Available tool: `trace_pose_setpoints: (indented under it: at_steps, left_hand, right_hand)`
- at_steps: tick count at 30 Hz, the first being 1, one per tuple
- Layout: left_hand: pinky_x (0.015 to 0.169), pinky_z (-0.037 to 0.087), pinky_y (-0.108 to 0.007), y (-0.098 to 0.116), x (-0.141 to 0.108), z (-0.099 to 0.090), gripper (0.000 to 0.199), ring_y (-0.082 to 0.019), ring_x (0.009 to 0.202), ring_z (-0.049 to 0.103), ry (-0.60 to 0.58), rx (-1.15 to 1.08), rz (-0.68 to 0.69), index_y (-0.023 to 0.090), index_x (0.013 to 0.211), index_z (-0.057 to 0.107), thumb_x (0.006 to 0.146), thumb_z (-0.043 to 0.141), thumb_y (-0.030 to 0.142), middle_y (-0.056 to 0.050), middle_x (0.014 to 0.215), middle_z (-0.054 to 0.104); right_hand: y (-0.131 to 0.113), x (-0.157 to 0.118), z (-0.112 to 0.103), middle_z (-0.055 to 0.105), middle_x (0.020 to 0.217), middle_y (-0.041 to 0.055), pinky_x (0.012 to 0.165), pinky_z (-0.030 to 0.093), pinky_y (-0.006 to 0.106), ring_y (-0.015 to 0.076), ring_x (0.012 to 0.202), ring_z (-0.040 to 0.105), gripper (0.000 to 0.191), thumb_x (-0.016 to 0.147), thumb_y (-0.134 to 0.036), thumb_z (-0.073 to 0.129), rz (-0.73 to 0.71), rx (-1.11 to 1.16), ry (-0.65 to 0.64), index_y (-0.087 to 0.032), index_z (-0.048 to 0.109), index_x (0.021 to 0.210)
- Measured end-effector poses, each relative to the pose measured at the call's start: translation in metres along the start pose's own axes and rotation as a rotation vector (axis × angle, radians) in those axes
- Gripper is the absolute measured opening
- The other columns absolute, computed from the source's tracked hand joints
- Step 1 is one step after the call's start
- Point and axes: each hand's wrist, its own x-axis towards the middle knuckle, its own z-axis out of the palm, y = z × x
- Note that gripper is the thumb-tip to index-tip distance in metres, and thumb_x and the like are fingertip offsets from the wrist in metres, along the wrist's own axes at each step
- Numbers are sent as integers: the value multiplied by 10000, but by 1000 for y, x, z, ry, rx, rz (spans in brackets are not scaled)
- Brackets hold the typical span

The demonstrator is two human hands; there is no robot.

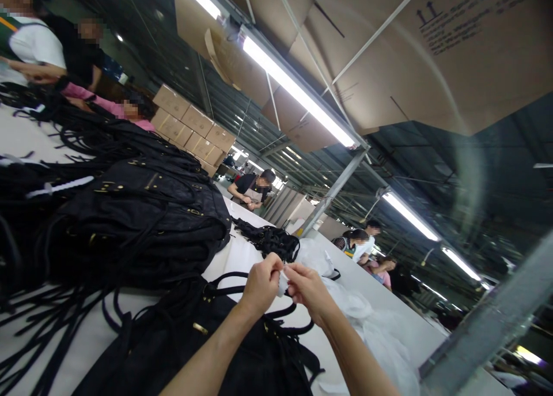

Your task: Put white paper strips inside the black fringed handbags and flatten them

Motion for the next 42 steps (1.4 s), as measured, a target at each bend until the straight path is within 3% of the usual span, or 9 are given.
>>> trace_pose_setpoints:
  at_steps: [7,14,18,21,24,27,32,38,42]
  left_hand:
    - [613,360,-247,1,0,-5,227,-155,634,545,-23,186,73,225,833,510,813,407,24,34,692,559]
    - [705,434,-283,-16,3,-8,307,-196,728,579,-111,388,123,227,905,599,821,391,17,-7,734,618]
    - [1057,328,-459,-23,6,-11,459,-268,1180,495,-84,495,228,233,1149,631,834,401,-10,-93,1191,624]
    - [1111,251,-518,-27,5,-11,511,-308,1322,337,4,624,316,245,1269,593,858,415,-1,-109,1424,445]
    - [976,407,-443,-30,3,-10,419,-288,1130,469,-9,653,253,216,1166,644,857,444,15,-110,1217,554]
    - [911,452,-402,-32,1,-11,333,-267,1013,516,-69,647,191,183,1036,669,839,462,12,-99,1071,589]
    - [956,450,-337,-23,-7,-5,304,-226,1067,551,-235,649,109,166,1072,646,868,461,37,-92,1134,589]
    - [897,480,-307,23,-29,9,248,-230,1004,632,-728,695,84,142,1076,684,857,568,142,-103,1098,669]
    - [794,497,-291,73,-65,7,167,-247,896,670,-1138,709,142,163,938,748,814,668,242,-74,938,735]
  right_hand:
    - [-10,12,-4,574,651,-28,620,393,249,138,651,486,140,609,-273,756,-382,-222,128,-228,644,537]
    - [-18,40,-6,563,555,-33,584,451,296,171,579,562,294,659,-494,697,-382,-115,254,-222,584,656]
    - [-23,55,-8,638,777,8,731,513,318,203,819,643,356,665,-548,665,-384,-55,277,-222,552,752]
    - [-23,50,-13,659,1007,51,820,497,335,224,977,610,318,666,-420,697,-366,-135,303,-220,592,889]
    - [-6,14,-15,688,1033,47,865,486,366,236,944,628,267,651,-294,719,-313,-250,188,-229,668,905]
    - [31,-51,-19,746,940,40,924,479,399,266,919,675,200,654,-213,733,-191,-390,-111,-246,758,849]
    - [88,-157,-48,540,1415,74,1158,290,421,322,1364,431,465,772,-259,700,134,-627,-587,-314,678,1234]
    - [111,-216,-98,373,1520,134,1179,262,423,308,1422,330,572,859,-367,583,171,-755,-332,-176,533,1396]
    - [126,-246,-107,524,1422,155,1145,343,443,290,1337,474,577,928,-426,455,203,-866,-247,-103,513,1402]
